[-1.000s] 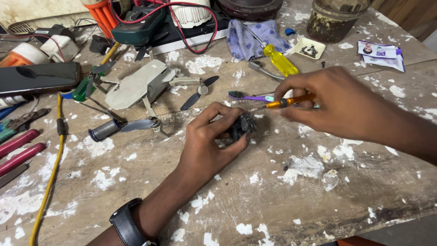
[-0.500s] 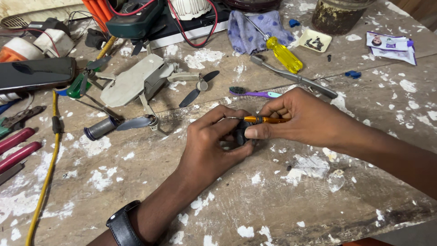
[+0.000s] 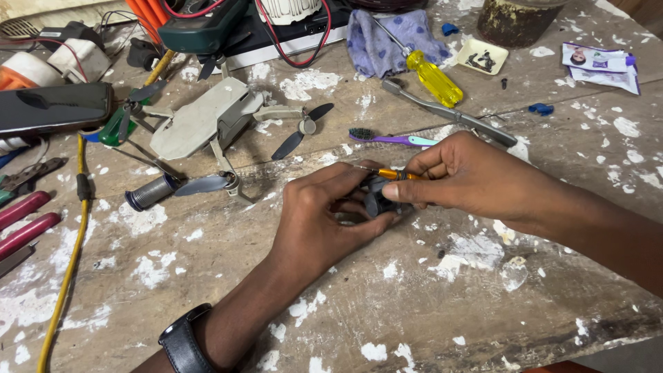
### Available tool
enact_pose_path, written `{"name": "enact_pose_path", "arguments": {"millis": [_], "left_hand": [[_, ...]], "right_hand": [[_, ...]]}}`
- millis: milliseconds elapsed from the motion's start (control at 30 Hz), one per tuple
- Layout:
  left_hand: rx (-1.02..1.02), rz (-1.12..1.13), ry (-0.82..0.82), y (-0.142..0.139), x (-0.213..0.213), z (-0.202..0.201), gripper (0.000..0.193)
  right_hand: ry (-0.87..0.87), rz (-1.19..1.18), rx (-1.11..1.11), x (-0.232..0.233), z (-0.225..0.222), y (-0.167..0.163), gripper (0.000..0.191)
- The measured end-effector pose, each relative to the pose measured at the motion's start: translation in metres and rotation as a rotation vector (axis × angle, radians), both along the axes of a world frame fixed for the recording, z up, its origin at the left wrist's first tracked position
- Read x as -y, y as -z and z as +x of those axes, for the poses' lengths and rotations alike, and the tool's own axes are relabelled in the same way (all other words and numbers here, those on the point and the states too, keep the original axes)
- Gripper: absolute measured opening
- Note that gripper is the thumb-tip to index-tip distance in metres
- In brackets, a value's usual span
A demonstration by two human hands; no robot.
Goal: The person holds a small drone and detaches a component from its frame. They brush dust off the detached camera gimbal module with a toothbrush, use a screwdriver on it, and pry at it with a purple plastic spudger while working over a cluttered workbench.
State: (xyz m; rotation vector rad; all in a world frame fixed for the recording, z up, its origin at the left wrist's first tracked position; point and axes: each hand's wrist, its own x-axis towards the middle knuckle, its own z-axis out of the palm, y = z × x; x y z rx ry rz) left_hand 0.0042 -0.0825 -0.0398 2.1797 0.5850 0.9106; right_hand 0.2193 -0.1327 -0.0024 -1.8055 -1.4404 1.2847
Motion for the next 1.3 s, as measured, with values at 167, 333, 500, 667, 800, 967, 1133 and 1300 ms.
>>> {"name": "enact_pose_path", "arguments": {"millis": [167,333,500,667,800,967,1133,1300], "left_hand": [[-0.018,-0.038,-0.017,0.001,-0.001,0.001,0.055],[-0.008,-0.09,0.029,0.001,-0.002,0.001,0.054],[-0.031,-0.132,0.02,-0.001,0.0,0.001,0.052],[0.065,-0.309,0.082,-0.005,0.0,0.001,0.053],[0.036,-0.411,0.083,-0.005,0.001,0.0,0.048],[0.047,-0.387,0.039,0.0,0.0,0.001,0.051],[0.073,-0.357,0.049,0.002,-0.001,0.001,0.052],[0.041,-0.352,0.077,0.0,-0.001,-0.001,0.056]], "right_hand": [[0.005,-0.047,0.004,-0.001,0.005,0.005,0.04],[-0.036,-0.057,-0.012,-0.001,0.01,0.006,0.043],[-0.014,-0.085,-0.054,-0.002,0.011,0.004,0.043],[-0.093,-0.076,-0.096,-0.002,0.014,0.006,0.04],[-0.119,-0.09,-0.118,-0.003,0.016,0.01,0.045],[-0.139,-0.093,-0.078,-0.004,0.014,0.014,0.045],[-0.107,-0.096,-0.047,-0.003,0.013,0.013,0.048],[0.003,-0.003,-0.053,-0.004,0.014,0.013,0.037]]}}
